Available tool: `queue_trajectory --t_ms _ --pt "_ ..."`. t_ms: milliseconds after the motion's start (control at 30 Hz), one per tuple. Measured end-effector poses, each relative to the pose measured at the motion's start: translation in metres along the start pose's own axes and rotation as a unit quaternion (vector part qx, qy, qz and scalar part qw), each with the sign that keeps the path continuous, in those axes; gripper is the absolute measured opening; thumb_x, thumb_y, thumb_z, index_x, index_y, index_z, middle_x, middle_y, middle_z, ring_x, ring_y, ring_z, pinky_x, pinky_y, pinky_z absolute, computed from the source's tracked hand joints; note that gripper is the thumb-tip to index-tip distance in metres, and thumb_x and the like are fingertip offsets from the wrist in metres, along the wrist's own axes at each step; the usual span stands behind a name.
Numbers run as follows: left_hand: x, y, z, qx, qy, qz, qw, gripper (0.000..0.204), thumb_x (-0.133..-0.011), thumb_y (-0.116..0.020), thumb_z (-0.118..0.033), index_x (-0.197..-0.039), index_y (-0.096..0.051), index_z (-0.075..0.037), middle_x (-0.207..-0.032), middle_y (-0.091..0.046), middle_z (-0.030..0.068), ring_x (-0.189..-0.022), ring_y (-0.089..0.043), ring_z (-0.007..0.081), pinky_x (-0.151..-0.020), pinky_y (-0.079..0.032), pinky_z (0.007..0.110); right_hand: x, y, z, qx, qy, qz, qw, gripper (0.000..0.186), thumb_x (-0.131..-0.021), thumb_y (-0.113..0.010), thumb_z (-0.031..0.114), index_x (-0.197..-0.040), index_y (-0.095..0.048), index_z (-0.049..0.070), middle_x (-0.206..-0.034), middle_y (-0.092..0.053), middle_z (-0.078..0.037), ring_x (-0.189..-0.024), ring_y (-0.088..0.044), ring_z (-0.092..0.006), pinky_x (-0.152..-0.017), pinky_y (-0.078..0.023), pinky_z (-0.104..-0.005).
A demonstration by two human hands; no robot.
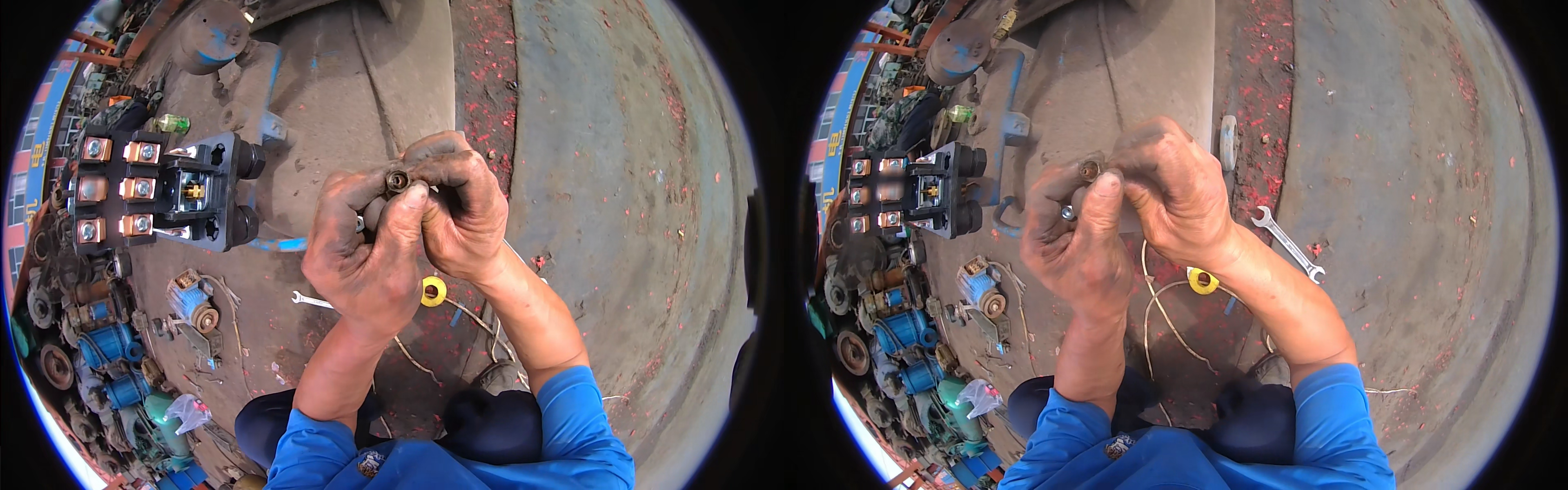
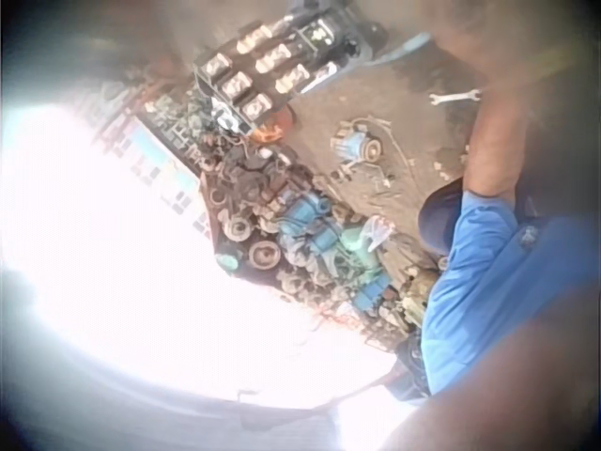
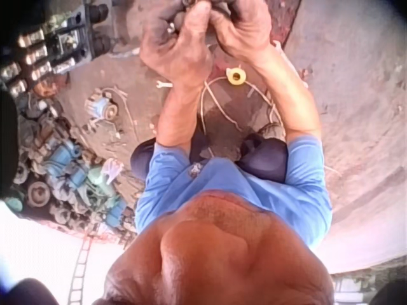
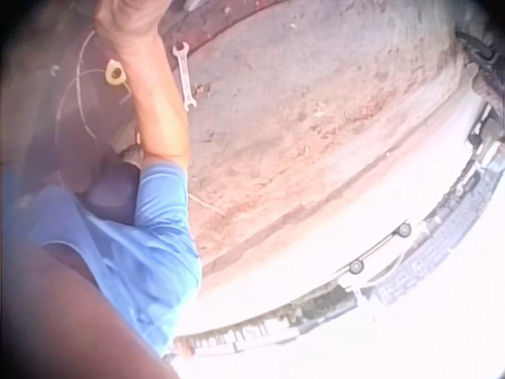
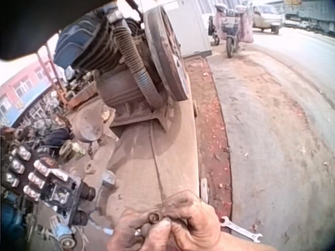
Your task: The person uses two wrenches to loosen and remove bolts from a motor component. They then remove a small cylindrical part by hand and place it on the ground.
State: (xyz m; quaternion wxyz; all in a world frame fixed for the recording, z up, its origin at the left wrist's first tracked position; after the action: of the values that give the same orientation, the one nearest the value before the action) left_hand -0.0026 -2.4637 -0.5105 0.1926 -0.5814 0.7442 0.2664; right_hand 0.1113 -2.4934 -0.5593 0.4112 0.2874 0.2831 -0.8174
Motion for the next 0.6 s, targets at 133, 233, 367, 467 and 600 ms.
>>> queue_trajectory --t_ms 133,233,367,467,600 --pt "0.006 0.003 -0.001 0.022 0.097 -0.002 0.995 0.018 -0.086 -0.07 0.003 -0.103 -0.064 0.005 -0.089 -0.062 0.0061 -0.068 -0.054 0.007 -0.058 -0.043 0.021 0.0 0.0 0.0 -0.001 -0.001 0.012 1.0 0.019 -0.082 -0.071 0.001 -0.096 -0.06 0.005 -0.089 -0.063 -0.013 -0.077 -0.062 -0.0328 -0.067 -0.051 -0.0384" --pt "0.012 0.004 0.001 0.042 0.157 -0.005 0.987 0.016 -0.089 -0.067 0.001 -0.105 -0.064 0.006 -0.086 -0.062 0.0053 -0.067 -0.052 0.005 -0.055 -0.041 0.02 -0.001 0.0 0.002 0.004 -0.003 0.017 1.0 0.018 -0.081 -0.072 0.001 -0.095 -0.061 0.005 -0.089 -0.063 -0.012 -0.078 -0.062 -0.0322 -0.066 -0.051 -0.0383" --pt "0.009 0.001 0.001 0.174 0.219 0.01 0.96 0.018 -0.095 -0.061 -0.008 -0.106 -0.064 0.006 -0.072 -0.057 0.003 -0.059 -0.046 0.0036 -0.05 -0.037 0.02 -0.003 0.0 0.004 -0.023 -0.023 0.021 0.999 0.019 -0.08 -0.073 0.0 -0.095 -0.062 0.004 -0.089 -0.063 -0.012 -0.078 -0.062 -0.0309 -0.067 -0.051 -0.0373" --pt "0.007 0.0 0.004 0.247 0.291 -0.019 0.924 0.023 -0.098 -0.057 -0.014 -0.106 -0.065 0.006 -0.062 -0.049 0.0002 -0.053 -0.041 0.0046 -0.046 -0.033 0.021 -0.002 0.001 0.002 -0.036 -0.033 0.018 0.999 0.019 -0.081 -0.072 -0.001 -0.096 -0.062 0.003 -0.089 -0.062 -0.012 -0.078 -0.063 -0.0299 -0.068 -0.05 -0.0366" --pt "0.005 0.001 0.004 0.242 0.333 -0.003 0.911 0.02 -0.095 -0.058 -0.018 -0.09 -0.057 0.001 -0.076 -0.05 0.0052 -0.058 -0.047 0.0114 -0.046 -0.036 0.023 -0.002 0.002 0.003 -0.036 -0.043 0.031 0.998 0.018 -0.083 -0.07 -0.002 -0.097 -0.061 0.002 -0.088 -0.063 -0.012 -0.079 -0.064 -0.0272 -0.069 -0.051 -0.0349"
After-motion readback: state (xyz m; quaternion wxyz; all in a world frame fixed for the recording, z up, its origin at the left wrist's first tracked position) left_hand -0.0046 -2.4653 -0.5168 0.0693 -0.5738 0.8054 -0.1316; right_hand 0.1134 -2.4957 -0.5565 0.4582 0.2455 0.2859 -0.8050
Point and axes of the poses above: each hand's wrist, its own x-axis away from the middle knuckle, its own y-axis out of the back of the hand, z = x × y, the point moved 6 cm from there along -x, towards the middle knuckle
